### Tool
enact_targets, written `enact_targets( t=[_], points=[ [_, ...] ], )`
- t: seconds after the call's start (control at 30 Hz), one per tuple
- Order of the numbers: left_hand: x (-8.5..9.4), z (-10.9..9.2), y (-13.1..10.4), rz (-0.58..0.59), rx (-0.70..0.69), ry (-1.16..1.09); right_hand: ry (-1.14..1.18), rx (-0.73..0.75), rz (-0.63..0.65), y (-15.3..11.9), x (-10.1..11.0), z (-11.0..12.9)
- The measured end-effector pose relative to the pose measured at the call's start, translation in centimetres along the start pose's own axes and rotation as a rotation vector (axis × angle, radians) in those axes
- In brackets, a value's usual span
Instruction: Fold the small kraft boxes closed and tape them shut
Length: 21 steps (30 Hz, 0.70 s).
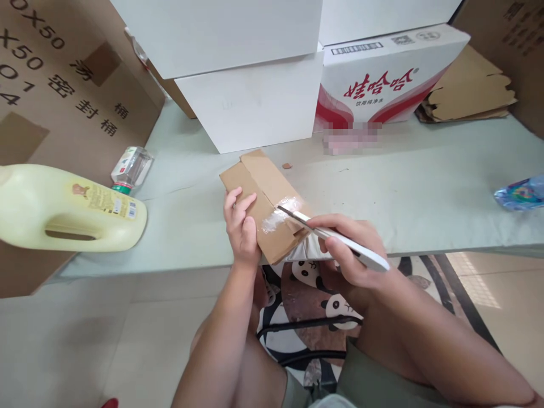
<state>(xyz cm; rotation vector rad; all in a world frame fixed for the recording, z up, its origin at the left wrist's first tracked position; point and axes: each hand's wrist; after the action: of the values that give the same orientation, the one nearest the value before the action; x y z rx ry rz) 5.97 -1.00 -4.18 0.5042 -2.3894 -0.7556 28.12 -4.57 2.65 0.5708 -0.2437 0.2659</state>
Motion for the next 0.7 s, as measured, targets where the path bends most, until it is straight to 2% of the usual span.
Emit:
enact_targets(
  t=[0.1,0.37,0.47,0.63,0.7],
  points=[
    [0.1,0.0,0.0,0.006,0.008,0.004,-0.011,-0.024,0.029,0.2,-0.3,0.1],
    [0.4,0.1,0.0,-0.017,0.010,0.081,0.128,-0.160,-0.064,0.6,-1.8,-0.2],
    [0.7,0.0,0.1,-0.013,-0.002,0.103,0.138,-0.172,-0.108,0.5,-1.5,0.7],
    [1.0,0.1,0.4,0.005,-0.001,0.110,0.139,-0.132,-0.085,-0.9,-0.5,2.0],
    [1.2,0.5,0.6,0.005,0.015,0.082,0.160,-0.073,-0.192,-1.5,0.2,1.8]
  ],
)
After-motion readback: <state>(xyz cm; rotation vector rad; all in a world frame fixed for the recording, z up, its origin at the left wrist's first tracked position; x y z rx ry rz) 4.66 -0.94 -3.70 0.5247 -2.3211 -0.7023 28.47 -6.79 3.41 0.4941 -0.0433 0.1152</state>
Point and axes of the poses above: each hand's wrist, its own y-axis towards the middle knuckle, its own x-axis out of the back of the hand, z = x × y, and after that the axes turned 10 degrees about y, right-handed
